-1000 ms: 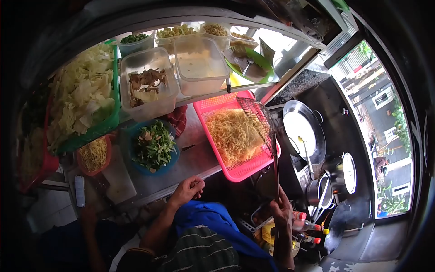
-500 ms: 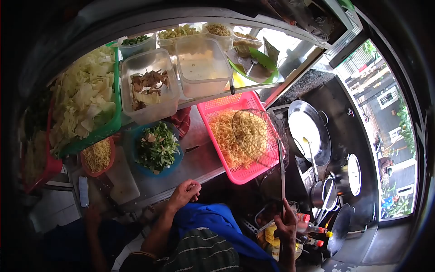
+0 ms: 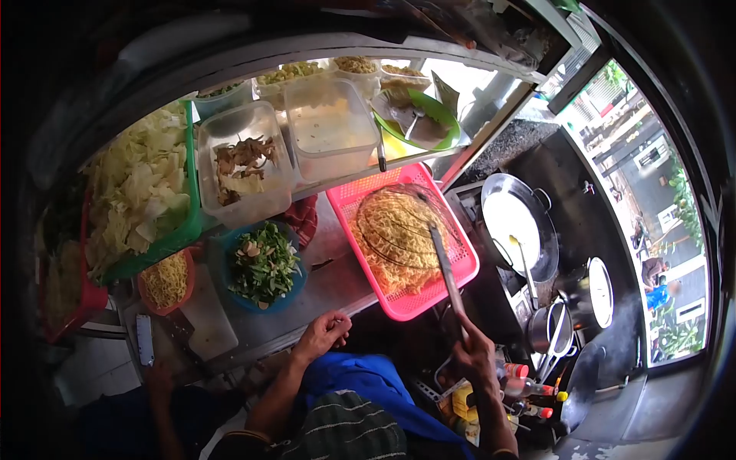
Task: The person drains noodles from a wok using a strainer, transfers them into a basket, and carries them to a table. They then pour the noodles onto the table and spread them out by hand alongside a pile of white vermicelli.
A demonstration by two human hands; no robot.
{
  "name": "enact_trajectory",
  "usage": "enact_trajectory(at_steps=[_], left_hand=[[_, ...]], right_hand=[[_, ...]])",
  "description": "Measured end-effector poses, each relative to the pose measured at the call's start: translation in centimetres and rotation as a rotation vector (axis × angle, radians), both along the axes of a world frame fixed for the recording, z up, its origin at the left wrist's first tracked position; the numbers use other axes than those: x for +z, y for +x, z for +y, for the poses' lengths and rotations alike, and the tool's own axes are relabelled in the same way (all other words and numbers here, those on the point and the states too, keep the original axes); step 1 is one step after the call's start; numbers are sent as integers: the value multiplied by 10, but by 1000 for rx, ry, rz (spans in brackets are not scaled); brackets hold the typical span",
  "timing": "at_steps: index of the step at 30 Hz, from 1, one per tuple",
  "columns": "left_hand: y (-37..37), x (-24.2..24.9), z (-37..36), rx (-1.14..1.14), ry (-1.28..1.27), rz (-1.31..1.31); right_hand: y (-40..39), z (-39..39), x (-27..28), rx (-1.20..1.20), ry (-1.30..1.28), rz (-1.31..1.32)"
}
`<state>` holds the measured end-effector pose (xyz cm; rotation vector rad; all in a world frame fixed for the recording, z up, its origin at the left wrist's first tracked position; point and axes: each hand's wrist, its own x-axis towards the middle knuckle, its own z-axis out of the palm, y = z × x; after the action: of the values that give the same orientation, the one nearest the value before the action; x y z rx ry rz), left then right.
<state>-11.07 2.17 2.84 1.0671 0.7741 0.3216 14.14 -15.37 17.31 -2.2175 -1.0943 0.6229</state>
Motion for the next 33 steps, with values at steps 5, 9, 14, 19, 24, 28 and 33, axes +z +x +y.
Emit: enact_trajectory(at_steps=[5,9,14,19,24,28,33], left_hand=[[-7,-8,-6,66,-64,54],[5,-12,-4,5,-51,39],[31,-2,6,-119,51,-19],[45,14,5,-157,106,-11],[44,14,-1,-195,84,-24],[36,9,-4,-213,94,-9],[34,8,-1,-213,88,19]], right_hand=[[-1,-57,1,-142,163,214],[-15,-61,5,-242,315,503],[-27,-71,3,-223,385,613],[-31,-77,-1,-227,391,601],[-34,-80,6,-318,425,701],[-35,-77,13,-394,427,843],[-44,-73,15,-475,504,958]])
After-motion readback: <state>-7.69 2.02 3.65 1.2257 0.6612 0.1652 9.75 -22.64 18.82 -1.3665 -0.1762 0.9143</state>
